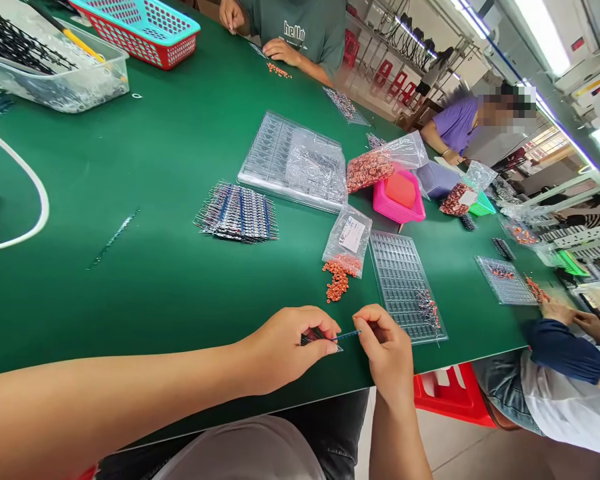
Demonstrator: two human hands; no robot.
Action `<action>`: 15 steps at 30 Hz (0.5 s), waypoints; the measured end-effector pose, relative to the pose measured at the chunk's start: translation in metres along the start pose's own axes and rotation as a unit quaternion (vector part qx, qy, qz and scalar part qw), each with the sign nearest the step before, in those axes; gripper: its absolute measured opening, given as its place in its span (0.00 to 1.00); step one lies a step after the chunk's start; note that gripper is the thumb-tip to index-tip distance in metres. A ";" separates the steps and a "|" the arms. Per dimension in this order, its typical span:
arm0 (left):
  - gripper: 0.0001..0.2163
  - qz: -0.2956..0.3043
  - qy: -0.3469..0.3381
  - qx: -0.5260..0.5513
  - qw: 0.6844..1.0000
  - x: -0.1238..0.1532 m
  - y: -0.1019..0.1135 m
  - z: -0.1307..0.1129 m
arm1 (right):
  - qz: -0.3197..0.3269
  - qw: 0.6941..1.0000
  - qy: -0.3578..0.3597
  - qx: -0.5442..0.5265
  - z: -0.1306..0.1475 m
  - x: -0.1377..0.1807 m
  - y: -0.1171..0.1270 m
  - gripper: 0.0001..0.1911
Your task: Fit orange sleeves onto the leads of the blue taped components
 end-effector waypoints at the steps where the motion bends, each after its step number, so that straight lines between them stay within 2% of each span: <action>1: 0.06 -0.001 0.005 0.037 0.999 0.000 -0.001 0.001 | -0.011 0.999 -0.009 -0.041 -0.002 0.007 0.002 0.05; 4: 0.06 0.027 0.001 0.146 0.989 0.002 -0.006 0.002 | -0.048 0.990 0.000 -0.135 -0.009 0.024 0.000 0.04; 7: 0.06 0.052 -0.013 0.196 0.979 0.005 -0.010 -0.002 | -0.065 0.983 0.021 -0.172 -0.013 0.033 -0.010 0.03; 15: 0.05 0.047 -0.004 0.232 0.972 0.008 -0.013 -0.004 | -0.104 0.986 0.086 -0.096 -0.004 0.038 -0.015 0.05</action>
Point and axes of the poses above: each hand's wrist, its own x-axis away from the middle knuckle, its own y-axis out of the back of the hand, z = x × y, the point moved 5 cm from there along -x, towards the middle knuckle, and after that the axes turned 14 degrees about -x, right-handed, at the moved point
